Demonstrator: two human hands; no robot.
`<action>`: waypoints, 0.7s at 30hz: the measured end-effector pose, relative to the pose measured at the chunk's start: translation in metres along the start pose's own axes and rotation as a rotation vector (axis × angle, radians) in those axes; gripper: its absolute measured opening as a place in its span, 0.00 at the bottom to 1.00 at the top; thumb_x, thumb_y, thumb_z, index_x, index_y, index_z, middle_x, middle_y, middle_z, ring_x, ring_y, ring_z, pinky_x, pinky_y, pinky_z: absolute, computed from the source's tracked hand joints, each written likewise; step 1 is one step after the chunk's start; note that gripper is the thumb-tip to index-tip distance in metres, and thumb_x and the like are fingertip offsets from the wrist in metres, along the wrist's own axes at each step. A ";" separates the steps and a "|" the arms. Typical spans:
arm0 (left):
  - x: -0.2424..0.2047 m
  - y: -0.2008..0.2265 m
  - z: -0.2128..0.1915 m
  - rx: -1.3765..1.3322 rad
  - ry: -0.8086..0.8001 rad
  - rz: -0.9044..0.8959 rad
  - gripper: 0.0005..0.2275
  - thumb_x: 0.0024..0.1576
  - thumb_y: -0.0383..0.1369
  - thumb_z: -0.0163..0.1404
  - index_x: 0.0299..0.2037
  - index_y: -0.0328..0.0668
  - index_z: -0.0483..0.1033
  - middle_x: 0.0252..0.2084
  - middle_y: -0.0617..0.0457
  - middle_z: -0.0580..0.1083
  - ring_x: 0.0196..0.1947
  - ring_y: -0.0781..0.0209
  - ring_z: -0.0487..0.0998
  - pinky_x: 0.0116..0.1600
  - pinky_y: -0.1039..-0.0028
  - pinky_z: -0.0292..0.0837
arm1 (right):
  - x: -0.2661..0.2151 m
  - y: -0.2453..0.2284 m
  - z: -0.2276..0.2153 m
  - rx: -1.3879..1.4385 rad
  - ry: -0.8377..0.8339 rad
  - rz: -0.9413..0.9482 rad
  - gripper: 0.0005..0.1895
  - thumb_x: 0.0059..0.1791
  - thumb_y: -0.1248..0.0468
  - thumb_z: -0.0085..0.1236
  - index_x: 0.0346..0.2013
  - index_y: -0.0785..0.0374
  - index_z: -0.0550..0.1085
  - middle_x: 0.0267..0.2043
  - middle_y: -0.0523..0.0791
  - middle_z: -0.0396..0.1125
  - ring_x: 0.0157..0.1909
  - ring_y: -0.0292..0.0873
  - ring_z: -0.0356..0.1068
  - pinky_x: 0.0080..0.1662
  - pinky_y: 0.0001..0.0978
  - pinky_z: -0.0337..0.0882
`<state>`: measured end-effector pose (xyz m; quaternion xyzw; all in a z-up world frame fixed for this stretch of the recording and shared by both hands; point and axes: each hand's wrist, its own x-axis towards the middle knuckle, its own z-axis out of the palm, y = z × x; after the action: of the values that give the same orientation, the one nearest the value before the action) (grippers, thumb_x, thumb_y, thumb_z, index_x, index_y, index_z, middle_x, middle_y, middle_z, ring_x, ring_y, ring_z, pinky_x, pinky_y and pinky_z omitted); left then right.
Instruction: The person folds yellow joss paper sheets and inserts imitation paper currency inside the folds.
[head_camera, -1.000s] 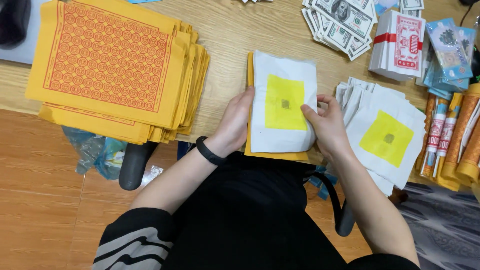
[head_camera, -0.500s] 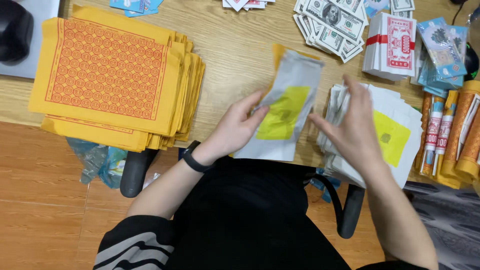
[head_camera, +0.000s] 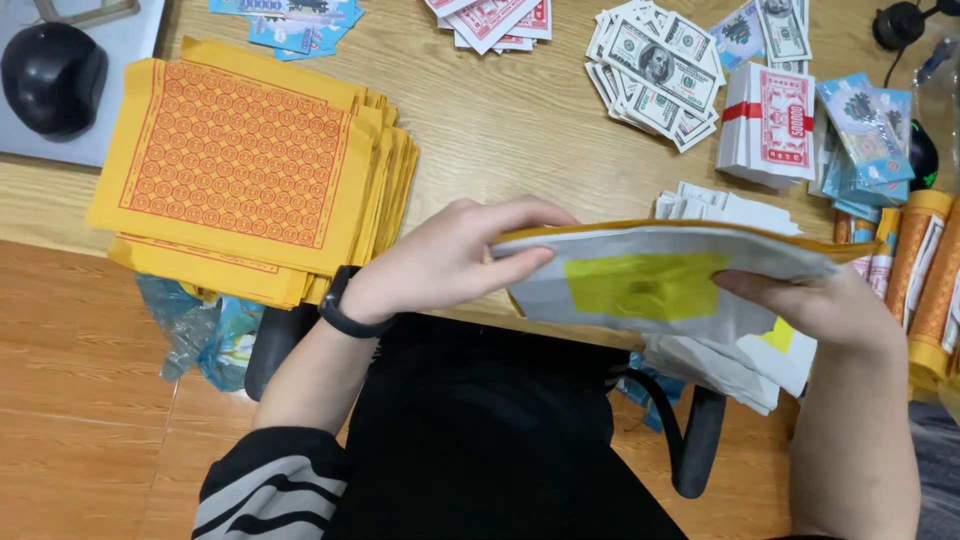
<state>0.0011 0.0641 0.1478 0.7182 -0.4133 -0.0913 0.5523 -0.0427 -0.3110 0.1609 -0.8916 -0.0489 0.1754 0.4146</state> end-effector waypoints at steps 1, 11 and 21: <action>-0.003 -0.002 -0.003 -0.241 0.087 -0.068 0.11 0.61 0.34 0.48 0.51 0.41 0.73 0.47 0.57 0.76 0.27 0.75 0.67 0.31 0.85 0.61 | -0.006 0.021 -0.003 0.162 0.190 0.131 0.19 0.39 0.74 0.61 0.46 0.65 0.75 0.51 0.45 0.71 0.52 0.41 0.70 0.54 0.35 0.73; 0.010 -0.043 0.032 -0.598 0.127 -0.225 0.15 0.57 0.36 0.52 0.49 0.36 0.73 0.47 0.55 0.76 0.43 0.70 0.75 0.45 0.80 0.74 | -0.008 0.029 0.009 0.663 0.183 -0.068 0.28 0.41 0.71 0.58 0.55 0.67 0.65 0.54 0.51 0.67 0.53 0.51 0.70 0.54 0.45 0.75; -0.006 -0.046 0.064 -0.988 -0.369 -0.042 0.17 0.58 0.22 0.38 0.57 0.42 0.66 0.70 0.39 0.57 0.73 0.48 0.56 0.74 0.61 0.54 | 0.012 0.024 -0.054 0.170 -0.288 -0.187 0.08 0.40 0.67 0.60 0.31 0.63 0.83 0.41 0.51 0.79 0.42 0.47 0.82 0.39 0.35 0.87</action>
<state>-0.0176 0.0246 0.0817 0.3523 -0.3969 -0.4112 0.7412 -0.0133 -0.3633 0.1713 -0.8106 -0.1755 0.2654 0.4916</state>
